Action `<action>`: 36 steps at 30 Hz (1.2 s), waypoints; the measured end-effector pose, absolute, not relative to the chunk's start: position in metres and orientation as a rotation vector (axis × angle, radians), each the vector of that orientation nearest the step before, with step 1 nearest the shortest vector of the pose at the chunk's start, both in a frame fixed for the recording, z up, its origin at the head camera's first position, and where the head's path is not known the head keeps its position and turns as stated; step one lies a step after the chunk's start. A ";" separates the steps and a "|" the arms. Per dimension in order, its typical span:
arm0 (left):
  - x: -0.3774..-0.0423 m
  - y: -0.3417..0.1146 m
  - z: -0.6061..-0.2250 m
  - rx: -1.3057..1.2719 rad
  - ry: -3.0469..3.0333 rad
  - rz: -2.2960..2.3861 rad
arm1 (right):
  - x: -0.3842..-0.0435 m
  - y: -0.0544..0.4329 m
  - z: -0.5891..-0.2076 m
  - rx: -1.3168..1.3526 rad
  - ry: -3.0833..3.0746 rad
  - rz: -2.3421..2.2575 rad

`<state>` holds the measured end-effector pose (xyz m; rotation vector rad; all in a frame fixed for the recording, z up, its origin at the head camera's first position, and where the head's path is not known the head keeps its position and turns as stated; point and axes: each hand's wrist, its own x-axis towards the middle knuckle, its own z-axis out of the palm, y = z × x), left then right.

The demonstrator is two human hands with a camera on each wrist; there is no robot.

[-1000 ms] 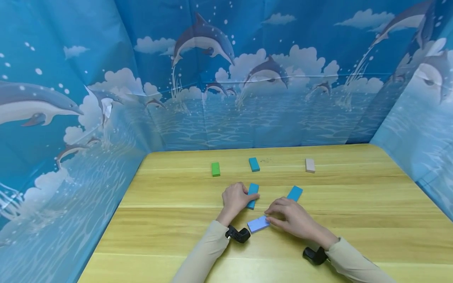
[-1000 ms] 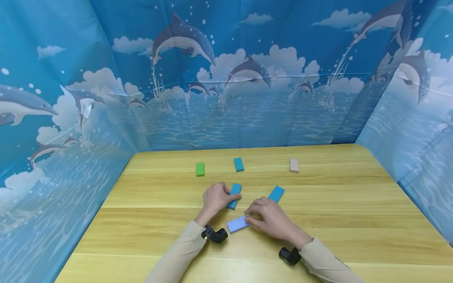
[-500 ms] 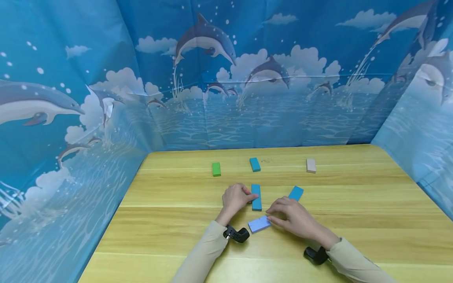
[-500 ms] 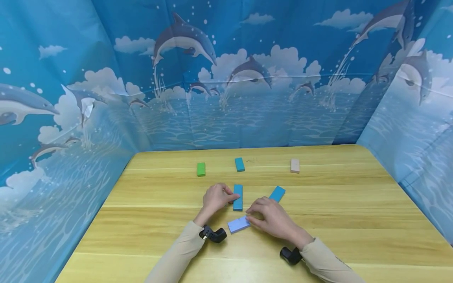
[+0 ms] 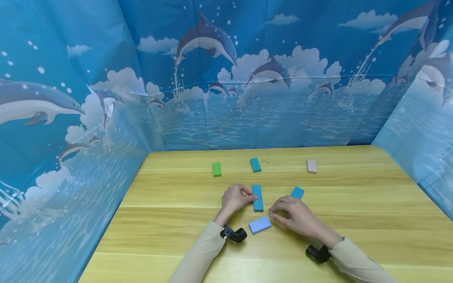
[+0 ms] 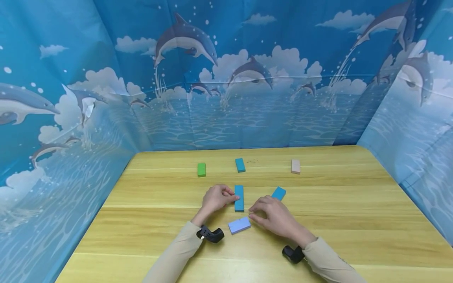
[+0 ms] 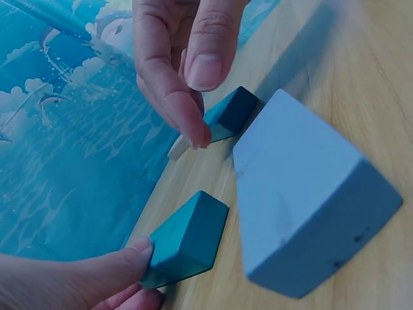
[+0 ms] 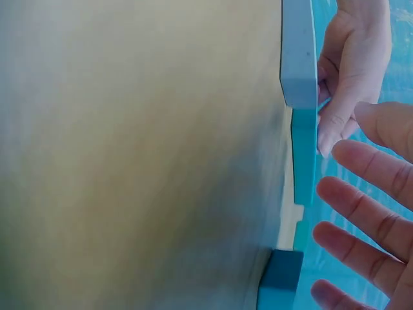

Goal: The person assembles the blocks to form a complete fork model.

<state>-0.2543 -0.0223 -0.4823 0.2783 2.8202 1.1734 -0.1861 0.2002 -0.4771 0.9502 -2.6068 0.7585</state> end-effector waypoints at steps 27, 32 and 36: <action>-0.256 -0.022 -0.488 0.264 2.838 1.166 | -0.248 0.284 -0.469 0.998 -2.885 1.239; -0.256 -0.022 -0.487 0.254 2.830 1.160 | -0.253 0.291 -0.470 1.022 -2.925 1.269; -0.256 -0.022 -0.486 0.252 2.835 1.154 | -0.254 0.295 -0.470 1.033 -2.946 1.244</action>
